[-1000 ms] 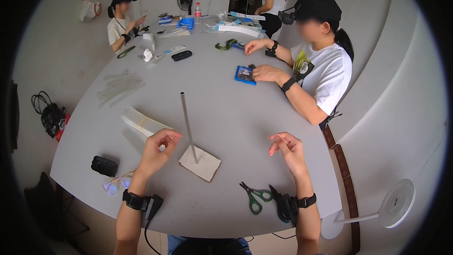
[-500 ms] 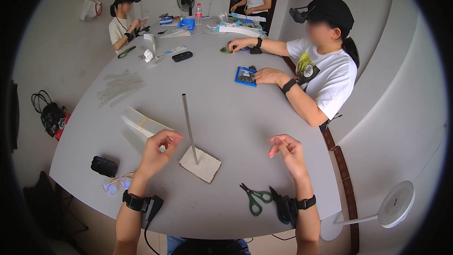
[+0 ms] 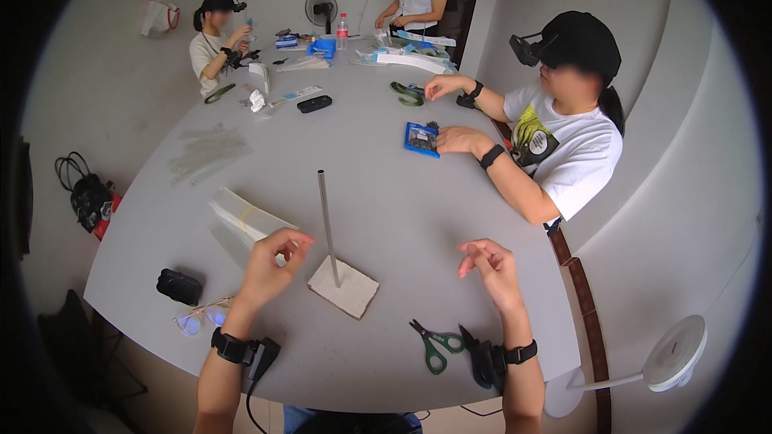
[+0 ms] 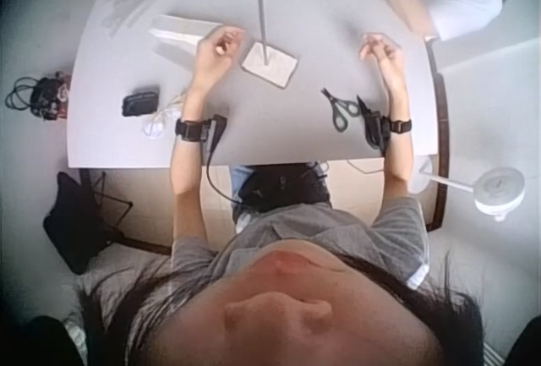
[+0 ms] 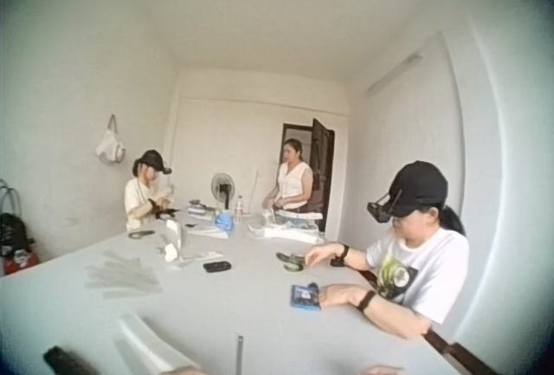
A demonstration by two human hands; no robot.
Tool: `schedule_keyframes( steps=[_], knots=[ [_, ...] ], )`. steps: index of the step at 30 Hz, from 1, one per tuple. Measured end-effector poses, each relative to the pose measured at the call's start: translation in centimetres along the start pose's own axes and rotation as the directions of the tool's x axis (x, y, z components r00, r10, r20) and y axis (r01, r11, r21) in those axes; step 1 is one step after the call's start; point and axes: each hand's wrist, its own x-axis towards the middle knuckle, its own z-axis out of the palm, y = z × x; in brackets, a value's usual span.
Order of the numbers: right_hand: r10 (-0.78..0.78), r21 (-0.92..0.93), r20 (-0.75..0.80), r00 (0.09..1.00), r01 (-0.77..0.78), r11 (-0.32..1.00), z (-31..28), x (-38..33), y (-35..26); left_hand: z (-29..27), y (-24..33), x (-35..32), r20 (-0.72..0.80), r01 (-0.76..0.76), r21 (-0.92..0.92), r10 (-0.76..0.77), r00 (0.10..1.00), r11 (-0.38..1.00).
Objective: Manually assembling or sorting small fishing tackle components at a table.
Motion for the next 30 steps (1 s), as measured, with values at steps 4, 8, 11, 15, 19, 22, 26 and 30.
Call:
schedule_keyframes(
  steps=[4, 8, 11, 15, 19, 22, 26, 30],
  knots=[
    [-0.031, 0.026, 0.028, 0.999, 0.03, 0.999, 1.0, 0.3, 0.0, -0.8, -0.3, -0.5, -0.052, 0.024, 0.009, -0.024, 0.998, 1.0],
    [-0.029, 0.043, 0.022, 0.999, 0.028, 0.999, 0.5, -0.2, 0.2, 0.1, -0.3, -0.2, -0.04, -0.016, -0.013, 0.015, 0.999, 1.0],
    [-0.009, 0.021, 0.026, 1.0, 0.009, 1.0, 0.5, -0.2, 0.2, -0.2, 0.1, -0.3, -0.03, -0.001, -0.043, 0.0, 1.0, 0.999],
    [-0.037, 0.048, 0.048, 0.998, 0.035, 0.998, 0.8, 0.0, 0.4, -0.4, -0.1, -0.6, -0.031, 0.013, -0.069, -0.015, 0.999, 0.998],
    [-0.036, 0.016, 0.021, 0.999, 0.036, 0.999, 0.5, -0.2, -1.0, -0.3, -0.1, -0.3, -0.028, 0.026, -0.081, -0.028, 0.999, 0.996],
    [-0.095, -0.147, 0.066, 0.993, 0.104, 0.984, 1.1, -0.8, -4.1, 0.0, -0.8, -0.1, -0.036, 0.005, -0.117, -0.01, 0.999, 0.993],
    [-0.251, -0.332, 0.163, 0.954, 0.293, 0.897, 2.7, -2.6, -8.4, 0.3, -1.2, 0.0, -0.046, -0.036, -0.113, 0.031, 0.998, 0.993],
    [-0.317, -0.418, 0.387, 0.866, 0.471, 0.777, 6.9, -4.2, -12.7, -0.4, 0.2, -0.1, -0.068, -0.048, -0.174, 0.037, 0.997, 0.984]
  ],
)
